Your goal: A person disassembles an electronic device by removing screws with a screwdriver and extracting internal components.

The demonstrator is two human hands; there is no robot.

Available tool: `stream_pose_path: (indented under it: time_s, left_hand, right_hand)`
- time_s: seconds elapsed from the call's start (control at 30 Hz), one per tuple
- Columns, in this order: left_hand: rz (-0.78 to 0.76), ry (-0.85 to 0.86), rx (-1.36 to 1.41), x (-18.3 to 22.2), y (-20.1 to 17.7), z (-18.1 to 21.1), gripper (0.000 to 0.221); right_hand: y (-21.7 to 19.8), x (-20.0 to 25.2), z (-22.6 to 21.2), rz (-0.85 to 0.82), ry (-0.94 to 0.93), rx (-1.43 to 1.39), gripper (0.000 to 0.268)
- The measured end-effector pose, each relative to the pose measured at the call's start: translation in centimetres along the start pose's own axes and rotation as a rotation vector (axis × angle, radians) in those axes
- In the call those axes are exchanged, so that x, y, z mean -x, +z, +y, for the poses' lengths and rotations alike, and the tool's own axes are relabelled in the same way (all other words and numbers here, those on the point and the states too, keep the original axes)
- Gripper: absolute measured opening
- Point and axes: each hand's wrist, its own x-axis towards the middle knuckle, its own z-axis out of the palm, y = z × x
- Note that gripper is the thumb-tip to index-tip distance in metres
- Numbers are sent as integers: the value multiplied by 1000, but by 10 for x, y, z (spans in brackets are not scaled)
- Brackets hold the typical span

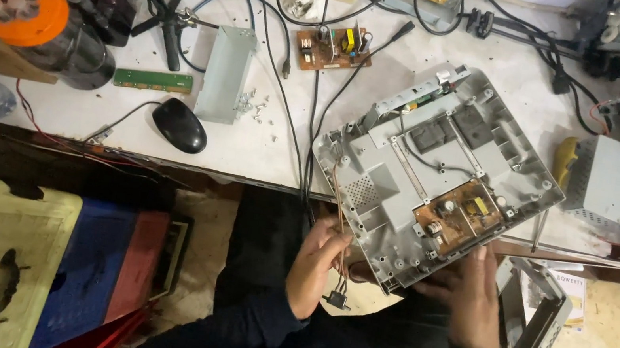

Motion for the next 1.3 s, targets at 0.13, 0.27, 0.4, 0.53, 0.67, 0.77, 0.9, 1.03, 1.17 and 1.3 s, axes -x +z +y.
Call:
stream_pose_path:
  time_s: [0.13,0.27,0.4,0.53,0.67,0.77,0.9,1.03,1.17,1.3]
  left_hand:
    - [-123,64,106,2,5,14,23]
    - [-155,-25,127,-1,10,9,24]
    - [-259,16,-94,8,18,6,27]
    - [-406,-42,-77,14,27,-7,48]
    - [-484,29,-84,8,35,-19,29]
    - [-526,36,-145,7,37,-16,44]
    - [-546,120,-267,0,36,-14,42]
    - [-515,87,-334,-7,28,-20,56]
    - [-534,232,-420,-14,14,-15,18]
    - [-513,386,-570,-24,-5,-9,47]
  right_hand:
    - [0,-17,15,-22,-88,10,77]
    - [-7,-33,11,-10,-130,20,80]
    - [-25,-60,17,-85,-120,42,92]
    - [-32,-45,-13,93,25,223,82]
    - [-45,-64,8,160,-73,24,81]
    - [-47,-63,9,148,-84,52,79]
    - [-41,-47,-2,152,-96,112,70]
    - [-63,-77,60,297,-542,426,66]
    - [-48,-59,63,496,-926,493,15]
    - [-14,-63,55,260,-1092,609,12]
